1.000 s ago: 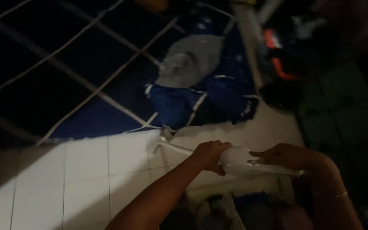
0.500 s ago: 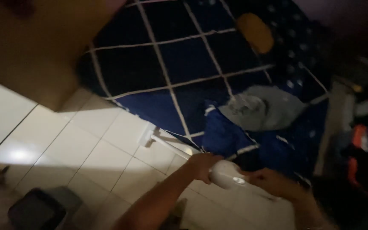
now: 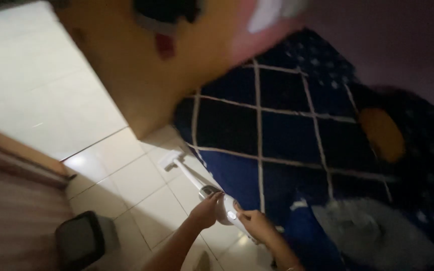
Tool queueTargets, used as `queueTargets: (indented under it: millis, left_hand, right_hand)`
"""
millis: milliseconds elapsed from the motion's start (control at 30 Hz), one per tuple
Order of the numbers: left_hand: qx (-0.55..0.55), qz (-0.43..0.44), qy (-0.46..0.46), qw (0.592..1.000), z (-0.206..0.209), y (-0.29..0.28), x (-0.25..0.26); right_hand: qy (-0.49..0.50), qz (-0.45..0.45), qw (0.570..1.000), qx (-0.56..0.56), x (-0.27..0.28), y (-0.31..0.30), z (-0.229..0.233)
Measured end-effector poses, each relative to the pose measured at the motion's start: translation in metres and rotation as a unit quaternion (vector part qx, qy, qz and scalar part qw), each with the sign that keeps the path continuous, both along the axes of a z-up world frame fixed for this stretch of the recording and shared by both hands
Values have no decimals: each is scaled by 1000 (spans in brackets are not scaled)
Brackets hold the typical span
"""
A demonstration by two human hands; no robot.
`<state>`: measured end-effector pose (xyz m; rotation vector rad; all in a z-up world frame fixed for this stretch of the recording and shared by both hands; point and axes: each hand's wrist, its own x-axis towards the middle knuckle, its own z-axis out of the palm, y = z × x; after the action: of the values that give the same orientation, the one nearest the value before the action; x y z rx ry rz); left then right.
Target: Vacuuming the floor of a bedroom and a hallway using a handheld vacuum cleaner.
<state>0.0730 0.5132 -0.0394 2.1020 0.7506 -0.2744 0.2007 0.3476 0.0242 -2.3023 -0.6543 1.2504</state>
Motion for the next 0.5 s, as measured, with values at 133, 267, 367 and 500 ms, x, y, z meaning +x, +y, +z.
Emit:
queueTargets:
  millis: [133,267,367,500]
  left_hand:
    - [50,103,-78,990,-44,26,-39]
    - [108,156,-184,964,-64,42,-47]
    - [67,207,-164,962,-27,33,-51]
    - [30,261,-158,952,-12,10,-48]
  right_hand:
    - [13,21,996,89,-13,62,-51]
    - [-1,-7,992,128,-8,123,-127]
    - [-45,35,985,163,3,153,-158]
    - [-111,104,966,209,24,163,-199]
